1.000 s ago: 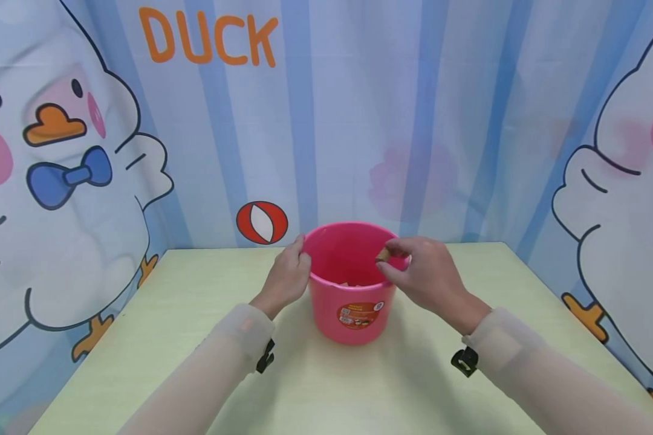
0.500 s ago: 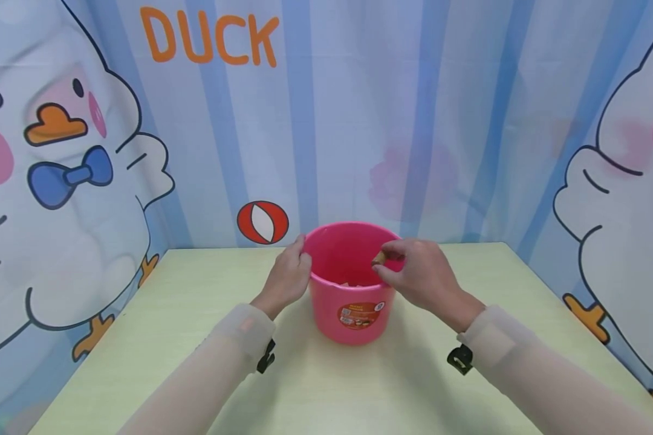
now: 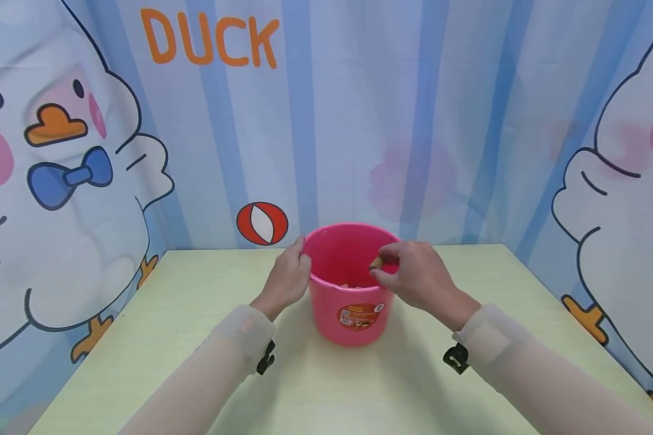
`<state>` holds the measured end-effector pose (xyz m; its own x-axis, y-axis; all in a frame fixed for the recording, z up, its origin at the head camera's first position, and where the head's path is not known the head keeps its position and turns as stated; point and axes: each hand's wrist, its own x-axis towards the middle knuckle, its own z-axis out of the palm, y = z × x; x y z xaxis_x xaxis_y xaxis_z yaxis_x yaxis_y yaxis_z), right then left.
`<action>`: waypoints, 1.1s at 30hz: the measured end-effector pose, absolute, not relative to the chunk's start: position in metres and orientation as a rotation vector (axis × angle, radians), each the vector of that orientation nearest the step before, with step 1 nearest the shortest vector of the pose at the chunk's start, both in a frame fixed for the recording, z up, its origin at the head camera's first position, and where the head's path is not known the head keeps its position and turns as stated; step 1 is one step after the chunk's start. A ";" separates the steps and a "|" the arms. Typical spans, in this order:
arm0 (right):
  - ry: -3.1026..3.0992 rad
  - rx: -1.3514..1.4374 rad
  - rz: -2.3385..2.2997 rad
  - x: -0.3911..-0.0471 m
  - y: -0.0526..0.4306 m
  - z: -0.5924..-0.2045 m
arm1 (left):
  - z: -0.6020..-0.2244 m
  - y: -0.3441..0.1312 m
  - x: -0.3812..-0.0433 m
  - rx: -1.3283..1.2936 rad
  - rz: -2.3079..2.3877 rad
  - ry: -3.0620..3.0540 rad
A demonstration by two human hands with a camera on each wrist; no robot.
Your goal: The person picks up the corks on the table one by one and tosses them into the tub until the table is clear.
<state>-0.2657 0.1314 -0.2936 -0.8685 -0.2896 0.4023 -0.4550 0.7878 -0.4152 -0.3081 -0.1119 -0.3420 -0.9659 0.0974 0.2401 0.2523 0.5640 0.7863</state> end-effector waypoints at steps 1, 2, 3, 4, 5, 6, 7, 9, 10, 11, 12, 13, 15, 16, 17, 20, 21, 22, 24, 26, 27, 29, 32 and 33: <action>-2.663 0.569 0.735 -0.265 0.131 -0.293 | -0.342 -0.112 -0.308 -0.298 -1.362 -2.624; -2.665 0.567 0.733 -0.265 0.132 -0.293 | -0.342 -0.111 -0.308 -0.301 -1.364 -2.623; -2.666 0.568 0.734 -0.265 0.132 -0.293 | -0.342 -0.111 -0.308 -0.305 -1.367 -2.621; -2.668 0.565 0.735 -0.266 0.132 -0.293 | -0.342 -0.111 -0.309 -0.312 -1.365 -2.618; -2.672 0.564 0.737 -0.265 0.133 -0.293 | -0.342 -0.111 -0.309 -0.316 -1.363 -2.618; -2.678 0.563 0.742 -0.265 0.133 -0.292 | -0.342 -0.111 -0.309 -0.317 -1.363 -2.617; -2.684 0.563 0.747 -0.265 0.133 -0.292 | -0.342 -0.111 -0.309 -0.318 -1.364 -2.617; -2.698 0.542 0.756 -0.265 0.133 -0.292 | -0.342 -0.111 -0.309 -0.318 -1.368 -2.616; -2.707 0.526 0.757 -0.264 0.133 -0.292 | -0.342 -0.111 -0.309 -0.317 -1.370 -2.617; -2.716 0.512 0.755 -0.264 0.133 -0.293 | -0.342 -0.111 -0.308 -0.307 -1.372 -2.622; -2.721 0.498 0.754 -0.264 0.133 -0.293 | -0.342 -0.111 -0.308 -0.298 -1.374 -2.625; -2.723 0.485 0.750 -0.264 0.133 -0.293 | -0.342 -0.112 -0.308 -0.297 -1.370 -2.625; -2.722 0.470 0.742 -0.263 0.134 -0.294 | -0.342 -0.112 -0.308 -0.292 -1.362 -2.627; -2.716 0.470 0.736 -0.263 0.134 -0.295 | -0.342 -0.113 -0.309 -0.292 -1.354 -2.627; -2.708 0.472 0.732 -0.263 0.134 -0.295 | -0.342 -0.113 -0.309 -0.291 -1.345 -2.628; -2.676 0.482 0.726 -0.262 0.134 -0.297 | -0.342 -0.114 -0.310 -0.297 -1.336 -2.628; -2.665 0.482 0.722 -0.262 0.134 -0.297 | -0.342 -0.114 -0.309 -0.297 -1.332 -2.629; -2.655 0.480 0.716 -0.262 0.135 -0.297 | -0.342 -0.114 -0.309 -0.295 -1.330 -2.630; -2.637 0.480 0.714 -0.262 0.135 -0.298 | -0.342 -0.114 -0.308 -0.293 -1.332 -2.631; -2.619 0.481 0.710 -0.262 0.136 -0.299 | -0.341 -0.114 -0.308 -0.297 -1.331 -2.628; -2.611 0.481 0.708 -0.262 0.136 -0.299 | -0.341 -0.114 -0.308 -0.294 -1.332 -2.627; -2.596 0.481 0.706 -0.262 0.136 -0.299 | -0.341 -0.114 -0.308 -0.292 -1.335 -2.625; -2.573 0.479 0.682 -0.263 0.138 -0.300 | -0.341 -0.114 -0.308 -0.296 -1.336 -2.626; -2.564 0.477 0.677 -0.263 0.138 -0.300 | -0.341 -0.114 -0.308 -0.292 -1.339 -2.626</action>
<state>-0.2626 0.1380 -0.3000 -0.8424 -0.2116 0.4956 -0.4288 0.8203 -0.3785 -0.3080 -0.1141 -0.3407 -0.9647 0.0930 0.2465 0.2542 0.5754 0.7774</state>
